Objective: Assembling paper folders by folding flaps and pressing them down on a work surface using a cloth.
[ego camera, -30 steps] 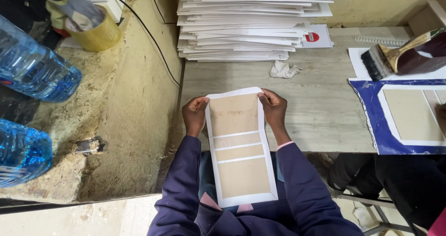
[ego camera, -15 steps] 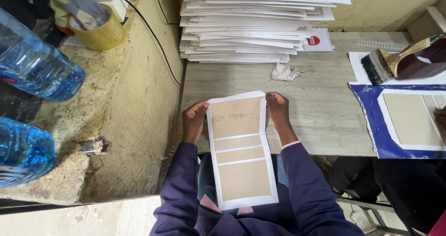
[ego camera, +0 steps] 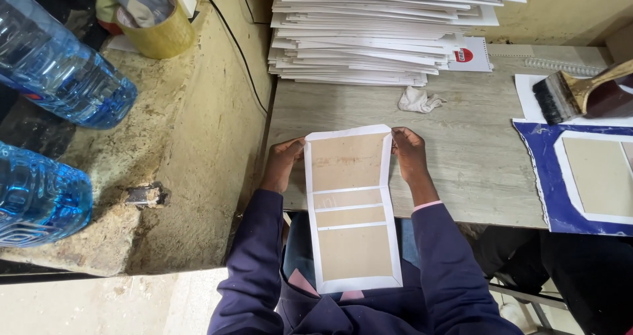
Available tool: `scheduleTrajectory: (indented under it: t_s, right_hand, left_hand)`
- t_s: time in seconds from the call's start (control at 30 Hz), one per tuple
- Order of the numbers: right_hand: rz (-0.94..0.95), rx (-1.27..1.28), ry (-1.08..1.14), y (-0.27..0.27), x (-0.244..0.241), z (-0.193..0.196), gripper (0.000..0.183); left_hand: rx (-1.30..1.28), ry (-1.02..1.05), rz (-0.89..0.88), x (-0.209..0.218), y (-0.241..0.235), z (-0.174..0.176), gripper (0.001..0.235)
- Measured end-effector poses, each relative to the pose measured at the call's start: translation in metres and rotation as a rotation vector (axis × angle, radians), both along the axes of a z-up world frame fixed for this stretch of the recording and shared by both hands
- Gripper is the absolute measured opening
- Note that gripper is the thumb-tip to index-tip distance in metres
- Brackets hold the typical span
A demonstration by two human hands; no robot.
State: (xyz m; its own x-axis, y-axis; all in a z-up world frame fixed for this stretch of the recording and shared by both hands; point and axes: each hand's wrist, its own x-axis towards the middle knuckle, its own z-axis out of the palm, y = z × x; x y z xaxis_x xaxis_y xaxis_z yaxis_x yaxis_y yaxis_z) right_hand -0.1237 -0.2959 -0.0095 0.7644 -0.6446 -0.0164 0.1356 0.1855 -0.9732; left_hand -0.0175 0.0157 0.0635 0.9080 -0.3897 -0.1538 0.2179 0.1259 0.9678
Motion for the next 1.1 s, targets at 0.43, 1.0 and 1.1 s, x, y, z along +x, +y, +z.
scheduleTrajectory:
  t_s: [0.43, 1.0, 1.1]
  right_hand:
    - [0.515, -1.152, 0.563, -0.049, 0.076, -0.022, 0.03]
    - [0.382, -1.608, 0.606, 0.103, 0.09, -0.078, 0.028]
    - [0.102, -1.778, 0.392, 0.105, 0.078, -0.076, 0.022]
  left_hand:
    - [0.703, -0.56, -0.242, 0.11, -0.034, -0.116, 0.022]
    - [0.982, -1.331, 0.176, 0.017, -0.065, -0.118, 0.033]
    - [0.954, -1.297, 0.08, 0.016, -0.073, -0.11, 0.043]
